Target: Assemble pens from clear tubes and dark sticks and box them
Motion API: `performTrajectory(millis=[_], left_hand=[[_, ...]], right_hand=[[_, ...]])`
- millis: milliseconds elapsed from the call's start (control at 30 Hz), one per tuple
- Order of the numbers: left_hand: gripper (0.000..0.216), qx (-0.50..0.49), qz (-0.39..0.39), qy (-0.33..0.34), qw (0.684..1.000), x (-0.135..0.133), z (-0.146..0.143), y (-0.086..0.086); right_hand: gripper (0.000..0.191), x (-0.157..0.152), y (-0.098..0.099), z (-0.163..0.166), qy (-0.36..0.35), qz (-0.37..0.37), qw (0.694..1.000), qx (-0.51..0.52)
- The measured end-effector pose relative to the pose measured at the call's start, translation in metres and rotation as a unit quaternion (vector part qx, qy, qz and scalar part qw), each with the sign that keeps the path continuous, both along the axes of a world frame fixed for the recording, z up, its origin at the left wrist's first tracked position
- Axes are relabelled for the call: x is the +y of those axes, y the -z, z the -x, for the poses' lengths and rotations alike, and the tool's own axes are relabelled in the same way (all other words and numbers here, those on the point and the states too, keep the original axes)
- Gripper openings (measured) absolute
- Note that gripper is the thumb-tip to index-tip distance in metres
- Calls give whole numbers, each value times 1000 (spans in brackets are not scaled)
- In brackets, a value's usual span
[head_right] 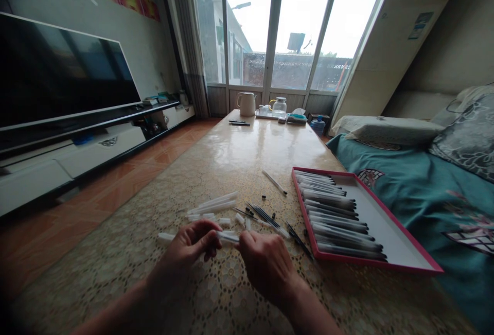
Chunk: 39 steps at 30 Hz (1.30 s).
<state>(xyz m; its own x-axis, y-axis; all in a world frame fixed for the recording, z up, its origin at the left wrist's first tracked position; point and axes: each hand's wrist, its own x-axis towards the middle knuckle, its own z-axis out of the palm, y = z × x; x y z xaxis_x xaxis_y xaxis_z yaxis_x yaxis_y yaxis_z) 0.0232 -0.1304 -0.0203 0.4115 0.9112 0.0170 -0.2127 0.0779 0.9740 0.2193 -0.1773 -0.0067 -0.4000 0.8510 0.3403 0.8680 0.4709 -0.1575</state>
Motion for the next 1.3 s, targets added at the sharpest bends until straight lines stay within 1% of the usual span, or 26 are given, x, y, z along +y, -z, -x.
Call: performTrajectory(millis=[167,300,400,500,567,633,733,833,900,933,1000,1067,1133,1233,1300], left_hand=[[23,7,-27,-22,999,-6,-3,-5],[21,15,-48,-21,999,-10,-4,-7],[22,18,-56,-8,998,-9,-4,-5],[26,28,-55,-14,998,-4,-5,-4],[34,41,-65,-40,996,0,-5,-4],[41,53,-81,-78,992,2,-5,-4],[40,63,-98,-126,985,2,-3,-4],[39,75,-105,-138,982,1,-2,-3],[38,82,-107,-142,981,1,-2,-3],[38,85,-108,-144,980,1,-3,-3],[37,87,-108,-147,979,1,-4,-4],[35,87,-109,-149,979,1,-4,-5],[33,87,-109,-151,979,1,-5,-6],[31,83,-110,-155,978,1,-4,-8],[30,81,-110,-156,978,1,-4,-8]], right_hand=[[33,1,4,-3,8,98,988,122],[34,1,0,-5,-5,171,963,208],[33,2,-4,-5,-15,204,948,246],[32,6,-5,-6,-18,188,951,243],[29,8,-5,-9,-2,152,960,234],[28,10,-7,-15,26,121,961,248],[28,11,-18,-29,67,106,937,327],[30,10,-38,-49,79,89,902,414],[33,9,-53,-68,91,75,895,430],[33,10,-60,-80,108,70,900,418],[25,13,-68,-106,155,47,926,341],[20,18,-68,-135,224,1,943,246],[17,24,-59,-162,291,-43,945,143],[16,31,-35,-193,324,-67,944,18],[17,33,-18,-207,332,-67,941,-21]])
